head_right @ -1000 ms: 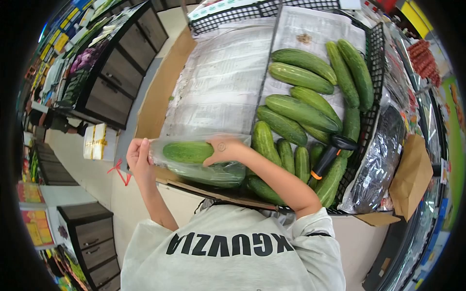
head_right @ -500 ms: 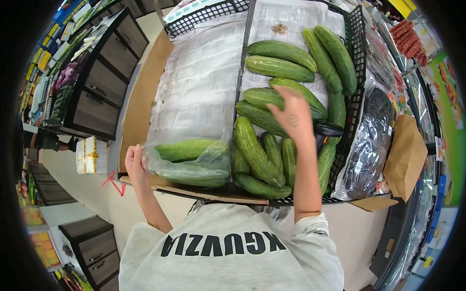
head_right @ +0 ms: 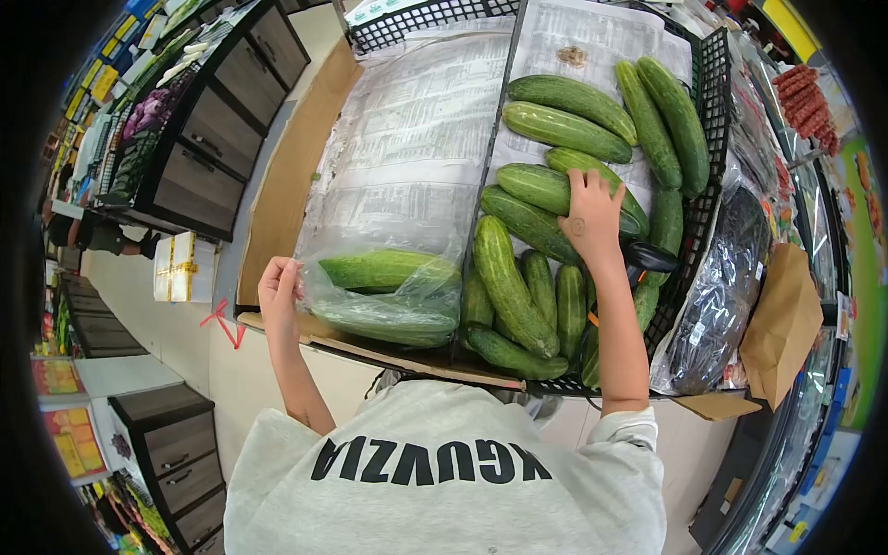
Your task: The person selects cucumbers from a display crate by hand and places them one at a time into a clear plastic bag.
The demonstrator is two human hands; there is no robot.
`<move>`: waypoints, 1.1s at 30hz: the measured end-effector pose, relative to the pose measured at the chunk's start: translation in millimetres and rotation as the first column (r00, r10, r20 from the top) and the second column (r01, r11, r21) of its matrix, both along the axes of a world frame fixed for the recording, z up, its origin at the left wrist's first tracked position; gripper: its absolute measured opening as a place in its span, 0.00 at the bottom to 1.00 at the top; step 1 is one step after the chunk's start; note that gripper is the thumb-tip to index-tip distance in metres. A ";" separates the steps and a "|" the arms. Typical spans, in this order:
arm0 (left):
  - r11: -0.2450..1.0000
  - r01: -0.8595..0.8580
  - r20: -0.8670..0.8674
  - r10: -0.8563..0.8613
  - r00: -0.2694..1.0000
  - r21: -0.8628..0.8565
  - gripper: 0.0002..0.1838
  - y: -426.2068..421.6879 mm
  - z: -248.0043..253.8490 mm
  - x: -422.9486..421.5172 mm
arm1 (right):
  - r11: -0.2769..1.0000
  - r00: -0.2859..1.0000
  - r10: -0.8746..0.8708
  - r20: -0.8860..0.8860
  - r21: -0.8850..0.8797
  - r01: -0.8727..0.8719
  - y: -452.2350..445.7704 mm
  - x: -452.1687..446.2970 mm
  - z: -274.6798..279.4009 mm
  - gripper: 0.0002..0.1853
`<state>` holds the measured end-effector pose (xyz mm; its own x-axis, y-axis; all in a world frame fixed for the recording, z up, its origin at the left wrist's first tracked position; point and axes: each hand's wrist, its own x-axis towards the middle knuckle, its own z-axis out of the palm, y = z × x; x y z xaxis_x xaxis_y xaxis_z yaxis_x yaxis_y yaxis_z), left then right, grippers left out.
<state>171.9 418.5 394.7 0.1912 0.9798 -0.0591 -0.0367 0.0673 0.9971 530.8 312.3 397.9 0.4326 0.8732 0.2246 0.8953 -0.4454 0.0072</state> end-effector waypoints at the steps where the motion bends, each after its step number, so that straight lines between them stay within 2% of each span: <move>1: 1.000 -0.004 -0.025 0.004 1.000 0.006 0.06 -0.5 0.1 -0.3 | 1.000 1.000 0.006 0.028 0.000 -0.006 0.6 1.8 -0.7 0.30; 3: 1.000 0.006 -0.040 -0.005 0.999 0.013 0.06 -2.8 -1.0 2.5 | 0.999 0.999 0.035 -0.001 0.003 -0.035 2.4 8.8 0.5 0.30; 5: 0.991 0.005 -0.099 0.009 0.995 0.136 0.06 -5.2 -1.7 5.2 | 0.998 0.998 0.065 -0.025 0.013 -0.064 -1.0 11.9 5.5 0.30; 6: 0.989 0.031 -0.163 -0.008 0.987 0.141 0.08 -5.0 -3.4 3.2 | 0.987 0.982 0.152 -0.113 0.070 -0.145 -5.1 11.1 8.9 0.29; 7: 0.988 0.032 -0.150 -0.010 0.989 0.148 0.08 -4.4 -4.3 1.7 | 0.966 0.950 0.244 -0.193 0.132 -0.221 -8.6 9.1 13.4 0.29; 9: 0.980 0.085 -0.277 -0.033 0.960 0.180 0.09 -5.3 -7.1 0.2 | 0.963 0.950 0.242 -0.197 0.173 -0.209 -16.2 -1.6 27.1 0.31; 10: 0.982 0.085 -0.278 -0.035 0.960 0.171 0.08 -6.1 -5.8 1.8 | 0.931 0.886 0.282 -0.369 0.328 -0.159 -20.5 -5.9 34.5 0.32; 11: 0.981 0.098 -0.272 -0.051 0.961 0.165 0.08 -6.0 -7.8 3.8 | 0.882 0.786 0.339 -0.517 0.465 -0.075 -25.1 -8.2 37.8 0.33; 12: 0.979 0.071 -0.259 -0.020 0.966 0.190 0.08 -4.8 -9.2 5.2 | 0.860 0.586 0.383 -0.714 0.507 0.056 -29.0 -8.5 36.5 0.33; 13: 0.975 0.043 -0.250 0.013 0.968 0.216 0.07 -3.4 -9.4 5.9 | 0.859 0.591 0.374 -0.715 0.507 0.068 -31.7 -11.7 36.7 0.33; 14: 0.975 0.041 -0.238 0.013 0.971 0.218 0.07 -3.0 -6.7 5.6 | 0.746 0.324 0.542 -0.775 0.622 0.240 -33.2 -17.2 37.3 0.34; 15: 0.974 0.050 -0.243 0.004 0.970 0.219 0.07 -1.2 -7.1 3.9 | 0.619 0.053 0.706 -0.706 0.652 0.439 -33.2 -22.0 37.0 0.34; 16: 0.971 0.036 -0.232 0.021 0.973 0.237 0.08 2.1 -8.4 1.8 | 0.553 -0.151 0.810 -0.567 0.653 0.518 -31.8 -23.9 32.2 0.36; 17: 0.967 0.021 -0.217 0.036 0.975 0.256 0.08 5.0 -9.2 0.0 | 0.547 -0.144 0.813 -0.564 0.654 0.523 -28.8 -24.4 27.7 0.36; 19: 0.968 0.044 -0.245 0.019 0.969 0.249 0.09 7.1 -7.6 -4.1 | 0.451 -0.434 0.874 -0.220 0.699 0.555 -21.6 -23.0 20.4 0.38; 20: 0.968 0.042 -0.226 0.015 0.974 0.247 0.08 7.6 -8.4 -5.4 | 0.446 -0.485 0.862 -0.149 0.678 0.584 -20.6 -23.6 17.7 0.38; 21: 0.969 0.042 -0.208 0.010 0.978 0.242 0.08 7.8 -9.4 -6.8 | 0.440 -0.474 0.867 -0.152 0.679 0.587 -19.8 -25.0 15.9 0.38; 23: 0.972 0.054 -0.214 -0.004 0.977 0.230 0.07 7.1 -10.4 -6.3 | 0.466 -0.586 0.810 0.031 0.573 0.674 -18.0 -28.1 13.4 0.38; 26: 0.985 -0.021 -0.171 0.051 0.984 0.172 0.08 3.8 -12.0 -4.4 | 0.479 -0.582 0.813 0.014 0.551 0.683 -19.0 -33.0 13.0 0.39; 28: 0.978 -0.147 0.033 0.143 0.989 0.149 0.11 5.5 -14.7 -0.7 | 0.497 -0.594 0.805 0.003 0.544 0.676 -16.6 -38.5 13.9 0.39; 30: 0.973 -0.174 -0.005 0.177 0.984 0.154 0.13 0.5 -10.2 7.1 | 0.511 -0.461 0.850 -0.255 0.613 0.602 -14.8 -44.6 15.0 0.38; 31: 0.970 -0.184 -0.036 0.192 0.981 0.161 0.16 -2.3 -7.6 8.6 | 0.530 -0.493 0.835 -0.247 0.605 0.594 -12.3 -48.9 14.2 0.38; 33: 0.988 -0.076 -0.249 0.107 0.962 0.131 0.19 -4.9 -9.6 3.7 | 0.550 -0.295 0.833 -0.469 0.642 0.534 -6.7 -61.4 14.8 0.38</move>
